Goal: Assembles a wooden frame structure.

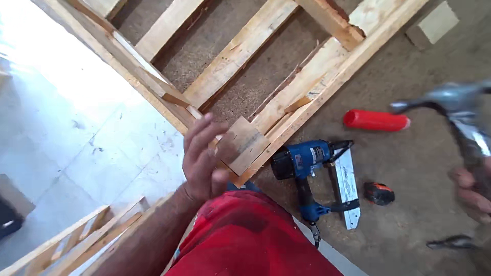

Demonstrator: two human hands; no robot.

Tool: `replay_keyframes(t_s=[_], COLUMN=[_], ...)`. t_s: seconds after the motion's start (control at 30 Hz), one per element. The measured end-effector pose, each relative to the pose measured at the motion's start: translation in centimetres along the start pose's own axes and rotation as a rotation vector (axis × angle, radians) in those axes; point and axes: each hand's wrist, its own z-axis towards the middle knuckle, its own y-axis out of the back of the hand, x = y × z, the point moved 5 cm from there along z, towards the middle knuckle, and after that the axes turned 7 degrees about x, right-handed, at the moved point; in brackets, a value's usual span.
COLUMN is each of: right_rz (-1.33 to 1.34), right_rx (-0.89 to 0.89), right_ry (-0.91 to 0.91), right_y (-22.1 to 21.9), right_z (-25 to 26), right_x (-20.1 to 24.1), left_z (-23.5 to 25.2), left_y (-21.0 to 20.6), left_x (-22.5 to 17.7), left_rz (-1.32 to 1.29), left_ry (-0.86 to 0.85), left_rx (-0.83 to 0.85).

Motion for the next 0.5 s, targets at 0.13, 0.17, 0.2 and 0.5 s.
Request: replay_keyframes(t_s=[0.13, 0.17, 0.2, 0.5], right_rz=[-0.088, -0.126, -0.187, -0.232], right_rx=[0.348, 0.42, 0.454, 0.134], right_ry=[-0.006, -0.006, -0.018, -0.152], right_y=[-10.1, -11.5, -12.3, -13.8], right_z=[0.0, 0.8, 1.6, 4.3], right_x=[7.0, 8.0, 9.2, 12.3], left_z=[-3.1, -3.3, -3.3, -3.0], left_y=[-3.2, -3.5, -3.7, -3.4], left_x=[-1.9, -1.9, -1.8, -1.8], left_rz=[0.014, 0.012, 0.002, -0.092], left_ry=[-0.021, -0.027, -0.03, -0.046], left_rx=[-0.064, -0.112, -0.159, -0.267])
